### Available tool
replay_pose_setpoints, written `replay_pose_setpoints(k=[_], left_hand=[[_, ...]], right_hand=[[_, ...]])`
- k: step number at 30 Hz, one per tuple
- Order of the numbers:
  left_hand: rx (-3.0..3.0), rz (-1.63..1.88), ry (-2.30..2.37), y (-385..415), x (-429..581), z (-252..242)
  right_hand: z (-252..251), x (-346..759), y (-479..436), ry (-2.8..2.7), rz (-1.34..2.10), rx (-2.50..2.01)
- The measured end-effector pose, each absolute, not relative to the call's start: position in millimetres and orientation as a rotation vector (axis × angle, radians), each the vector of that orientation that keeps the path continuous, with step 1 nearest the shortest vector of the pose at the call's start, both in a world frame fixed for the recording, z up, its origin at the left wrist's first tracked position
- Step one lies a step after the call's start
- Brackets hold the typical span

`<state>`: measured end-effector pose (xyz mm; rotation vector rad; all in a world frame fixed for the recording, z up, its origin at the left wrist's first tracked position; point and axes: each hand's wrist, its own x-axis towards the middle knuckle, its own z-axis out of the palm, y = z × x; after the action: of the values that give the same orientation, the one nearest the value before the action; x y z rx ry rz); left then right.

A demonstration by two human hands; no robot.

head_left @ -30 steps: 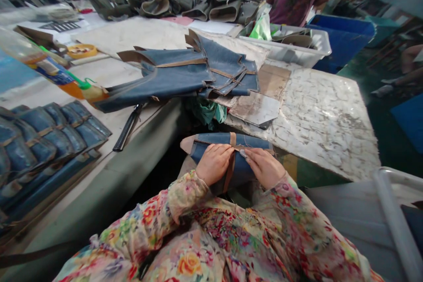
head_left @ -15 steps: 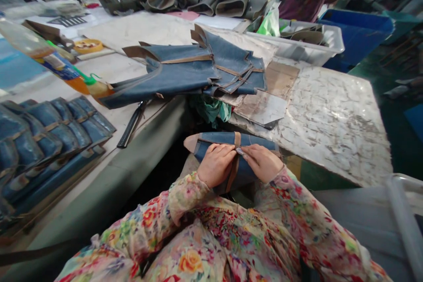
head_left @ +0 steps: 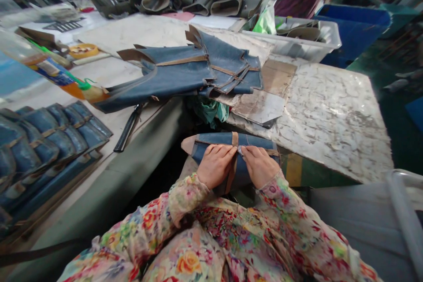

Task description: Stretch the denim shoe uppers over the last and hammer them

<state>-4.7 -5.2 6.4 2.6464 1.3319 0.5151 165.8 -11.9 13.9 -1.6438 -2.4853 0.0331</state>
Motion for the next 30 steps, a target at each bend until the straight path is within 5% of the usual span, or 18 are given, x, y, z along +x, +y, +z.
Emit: replay_pose_setpoints(k=[30], left_hand=[[2.676,0.508,1.559,-9.0,-48.4,3.2]], right_hand=[[9.3,139.2,20.4,-2.669,0.24,-1.186]])
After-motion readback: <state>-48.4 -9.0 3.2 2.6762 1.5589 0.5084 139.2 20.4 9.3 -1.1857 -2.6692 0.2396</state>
